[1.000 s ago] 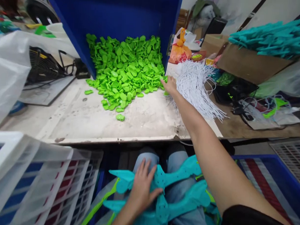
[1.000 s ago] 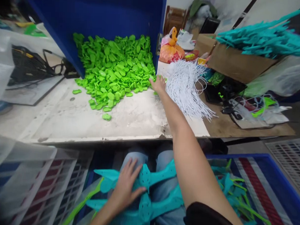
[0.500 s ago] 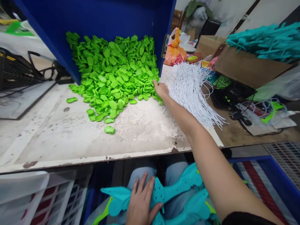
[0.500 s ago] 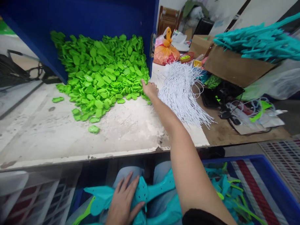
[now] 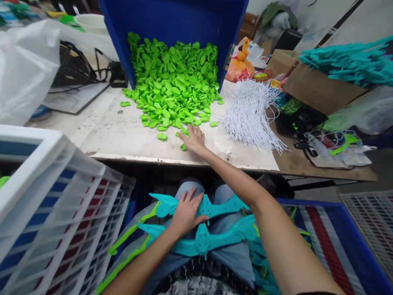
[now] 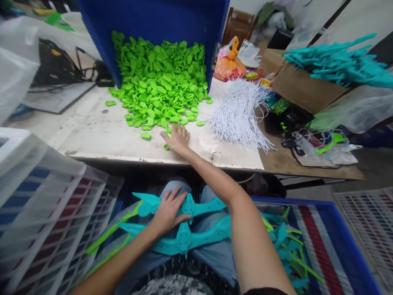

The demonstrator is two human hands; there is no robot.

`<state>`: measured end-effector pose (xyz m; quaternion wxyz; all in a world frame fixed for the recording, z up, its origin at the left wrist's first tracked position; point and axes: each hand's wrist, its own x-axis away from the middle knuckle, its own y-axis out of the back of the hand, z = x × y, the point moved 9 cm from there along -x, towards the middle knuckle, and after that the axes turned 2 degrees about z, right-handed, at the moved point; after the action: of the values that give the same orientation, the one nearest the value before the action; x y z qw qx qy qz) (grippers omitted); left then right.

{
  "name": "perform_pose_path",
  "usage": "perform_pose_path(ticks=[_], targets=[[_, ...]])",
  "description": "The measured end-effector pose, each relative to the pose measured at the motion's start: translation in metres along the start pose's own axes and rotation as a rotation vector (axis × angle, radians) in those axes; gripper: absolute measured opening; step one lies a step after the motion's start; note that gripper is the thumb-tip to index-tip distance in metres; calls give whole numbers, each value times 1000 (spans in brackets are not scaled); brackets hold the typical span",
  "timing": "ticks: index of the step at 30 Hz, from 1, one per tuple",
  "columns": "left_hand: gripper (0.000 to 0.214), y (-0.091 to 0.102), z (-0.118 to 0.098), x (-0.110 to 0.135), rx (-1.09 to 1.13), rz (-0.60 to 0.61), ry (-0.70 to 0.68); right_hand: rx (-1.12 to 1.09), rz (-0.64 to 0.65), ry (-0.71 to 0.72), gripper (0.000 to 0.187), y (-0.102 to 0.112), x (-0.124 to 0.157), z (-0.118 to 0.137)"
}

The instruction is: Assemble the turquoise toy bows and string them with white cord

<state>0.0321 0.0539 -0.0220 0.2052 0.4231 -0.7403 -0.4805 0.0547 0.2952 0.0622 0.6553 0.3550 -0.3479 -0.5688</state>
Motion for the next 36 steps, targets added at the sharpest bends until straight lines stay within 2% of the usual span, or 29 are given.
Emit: perform_pose_path(ticks=[2, 4, 5, 7, 9, 12, 14, 18, 21, 23, 26, 28, 30, 32, 34, 36], targets=[[75, 2, 2, -4, 16, 5, -3, 25, -53, 119, 57, 17, 18, -3], [67, 4, 4, -10, 22, 3, 0, 84, -137, 315, 44, 32, 35, 3], [62, 5, 5, -13, 22, 2, 5, 129, -146, 420, 39, 33, 42, 8], [54, 7, 6, -16, 22, -1, 17, 231, -96, 576, 31, 21, 52, 19], [59, 7, 2, -14, 24, 19, -6, 308, -57, 643, 28, 6, 57, 28], [79, 5, -8, -2, -4, 81, -52, 327, -64, 619, 31, -3, 62, 30], [79, 6, -11, 5, -49, 120, -42, 248, -70, 529, 32, 4, 68, 18], [71, 3, -11, 1, -75, 207, 1, 18, -98, 164, 36, 32, 81, -44], [68, 2, -4, -14, 4, 225, 66, 16, -138, 22, 34, 49, 92, -80], [66, 0, 1, -25, 98, 238, 125, 66, -164, 35, 31, 57, 95, -87], [62, -5, 10, -38, 210, 289, 208, 84, -193, 206, 29, 63, 97, -79], [61, -6, 15, -45, 253, 316, 238, 68, -114, 367, 28, 58, 96, -71], [61, -6, 20, -51, 294, 325, 248, 61, 10, 462, 27, 49, 92, -68], [59, -8, 25, -57, 369, 353, 250, 52, 78, 486, 27, 45, 88, -70], [58, -14, 29, -59, 496, 413, 261, 50, 66, 480, 25, 46, 90, -73], [58, -20, 34, -58, 656, 478, 314, 31, 19, 476, 22, 49, 105, -74]])
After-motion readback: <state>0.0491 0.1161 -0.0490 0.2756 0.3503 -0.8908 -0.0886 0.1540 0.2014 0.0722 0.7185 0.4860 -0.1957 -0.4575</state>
